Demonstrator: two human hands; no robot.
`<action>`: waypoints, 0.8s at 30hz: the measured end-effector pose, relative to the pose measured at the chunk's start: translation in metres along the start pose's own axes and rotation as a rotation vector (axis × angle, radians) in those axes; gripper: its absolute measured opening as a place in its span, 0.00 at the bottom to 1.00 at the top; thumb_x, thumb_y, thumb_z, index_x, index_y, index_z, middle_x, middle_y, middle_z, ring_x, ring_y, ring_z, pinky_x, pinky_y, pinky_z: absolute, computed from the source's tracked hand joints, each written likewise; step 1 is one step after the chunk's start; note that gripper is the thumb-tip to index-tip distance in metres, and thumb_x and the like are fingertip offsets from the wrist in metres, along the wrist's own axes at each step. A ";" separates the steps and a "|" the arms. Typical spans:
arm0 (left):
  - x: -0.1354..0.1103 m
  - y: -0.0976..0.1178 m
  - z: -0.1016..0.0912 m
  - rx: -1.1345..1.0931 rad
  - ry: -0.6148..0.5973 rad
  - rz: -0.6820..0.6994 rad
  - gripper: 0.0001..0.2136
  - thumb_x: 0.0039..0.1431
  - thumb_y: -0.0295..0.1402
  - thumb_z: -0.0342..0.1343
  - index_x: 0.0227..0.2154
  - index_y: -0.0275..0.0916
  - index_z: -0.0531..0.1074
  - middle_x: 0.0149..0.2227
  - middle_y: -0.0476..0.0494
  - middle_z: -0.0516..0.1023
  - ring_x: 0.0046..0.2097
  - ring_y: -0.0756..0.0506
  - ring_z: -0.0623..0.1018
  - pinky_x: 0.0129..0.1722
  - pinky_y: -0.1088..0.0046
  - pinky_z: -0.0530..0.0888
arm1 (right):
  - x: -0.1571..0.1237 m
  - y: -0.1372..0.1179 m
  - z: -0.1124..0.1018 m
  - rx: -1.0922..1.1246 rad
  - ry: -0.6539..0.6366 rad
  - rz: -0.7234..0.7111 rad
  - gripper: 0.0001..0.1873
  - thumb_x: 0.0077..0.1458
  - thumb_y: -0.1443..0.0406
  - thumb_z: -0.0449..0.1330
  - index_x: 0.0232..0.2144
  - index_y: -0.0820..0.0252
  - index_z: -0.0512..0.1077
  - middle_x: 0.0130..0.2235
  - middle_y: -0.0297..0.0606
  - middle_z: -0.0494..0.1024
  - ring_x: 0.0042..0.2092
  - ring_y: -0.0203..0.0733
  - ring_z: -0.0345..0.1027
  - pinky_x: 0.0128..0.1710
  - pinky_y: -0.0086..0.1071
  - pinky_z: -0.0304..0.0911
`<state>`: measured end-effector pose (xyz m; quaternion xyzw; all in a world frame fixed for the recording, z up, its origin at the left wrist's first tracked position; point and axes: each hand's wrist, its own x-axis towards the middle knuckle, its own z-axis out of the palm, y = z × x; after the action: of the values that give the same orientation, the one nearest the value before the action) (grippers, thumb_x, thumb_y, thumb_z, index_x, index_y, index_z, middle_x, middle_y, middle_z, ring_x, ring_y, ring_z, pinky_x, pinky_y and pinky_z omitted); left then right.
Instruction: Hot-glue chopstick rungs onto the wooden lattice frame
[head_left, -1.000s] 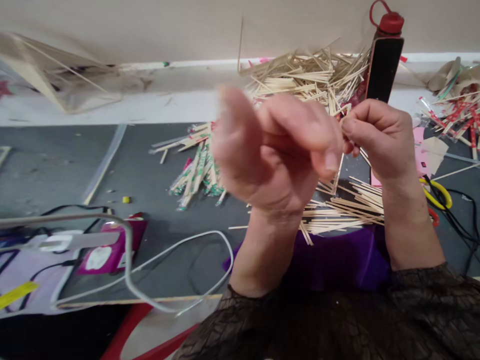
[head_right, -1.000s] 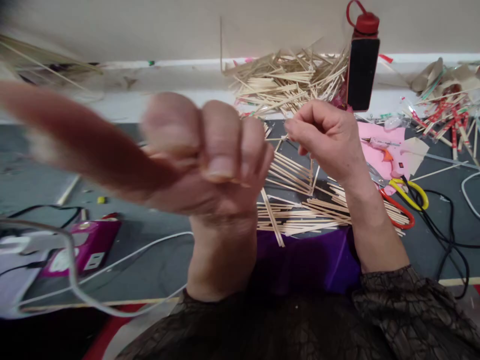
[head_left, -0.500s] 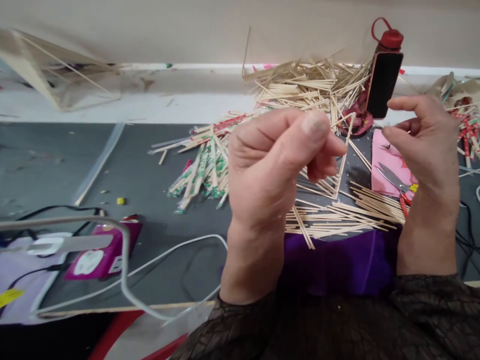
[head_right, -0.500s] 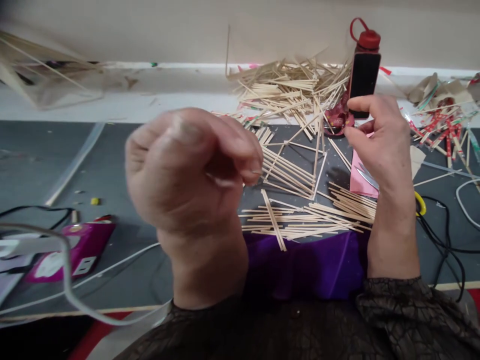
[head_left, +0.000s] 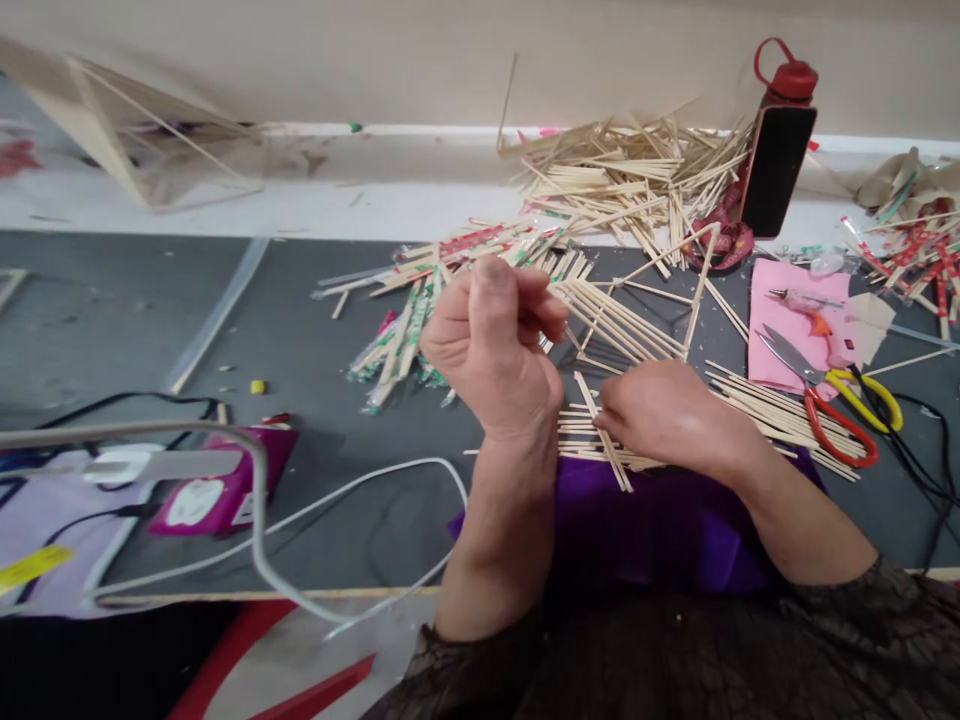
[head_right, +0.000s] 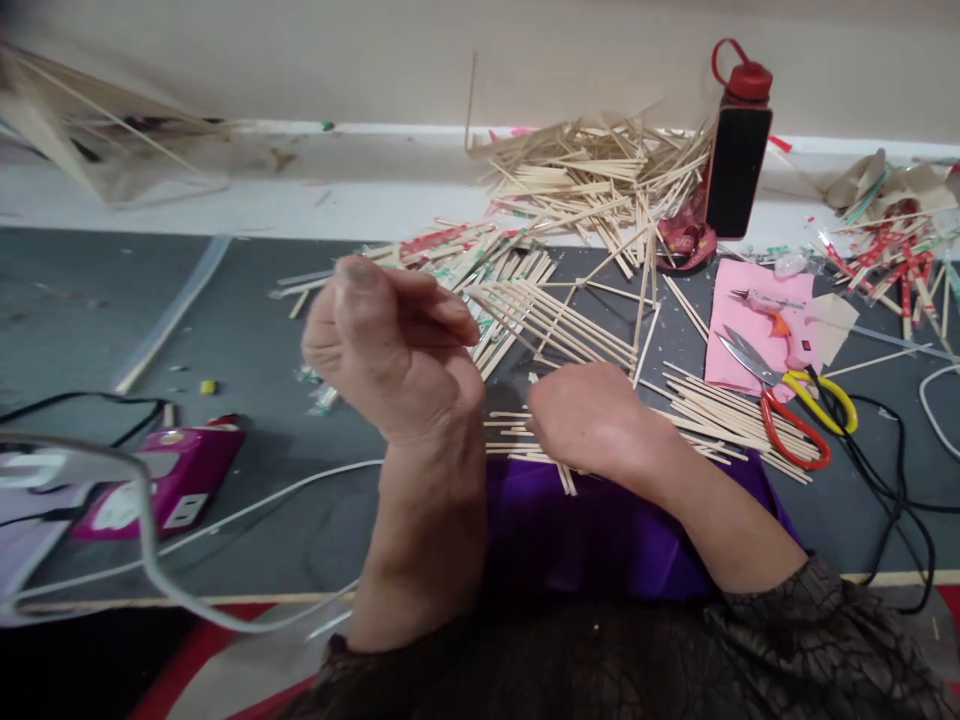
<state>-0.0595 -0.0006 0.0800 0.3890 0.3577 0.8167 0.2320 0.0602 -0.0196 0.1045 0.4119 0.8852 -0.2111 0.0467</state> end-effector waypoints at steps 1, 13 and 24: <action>-0.003 -0.003 -0.006 0.037 0.008 -0.018 0.14 0.55 0.44 0.60 0.21 0.41 0.76 0.15 0.56 0.72 0.15 0.57 0.67 0.12 0.78 0.57 | 0.006 -0.004 0.009 -0.039 -0.062 0.013 0.15 0.59 0.65 0.52 0.33 0.63 0.79 0.33 0.49 0.81 0.38 0.47 0.75 0.30 0.32 0.61; -0.024 -0.009 -0.023 0.215 -0.029 -0.078 0.13 0.55 0.41 0.59 0.21 0.39 0.76 0.16 0.53 0.73 0.17 0.55 0.70 0.17 0.79 0.66 | 0.020 -0.009 0.043 -0.085 -0.271 0.066 0.16 0.53 0.65 0.54 0.39 0.62 0.79 0.39 0.52 0.81 0.43 0.52 0.76 0.34 0.35 0.67; -0.035 0.001 -0.023 0.128 -0.048 -0.145 0.08 0.54 0.37 0.60 0.22 0.44 0.78 0.18 0.53 0.74 0.18 0.53 0.70 0.18 0.77 0.65 | -0.016 0.011 0.020 0.207 -0.192 0.012 0.14 0.55 0.66 0.50 0.30 0.62 0.75 0.30 0.43 0.79 0.31 0.40 0.70 0.27 0.30 0.53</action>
<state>-0.0570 -0.0331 0.0541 0.3956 0.4307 0.7636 0.2738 0.0767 -0.0327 0.0867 0.3978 0.8475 -0.3397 0.0897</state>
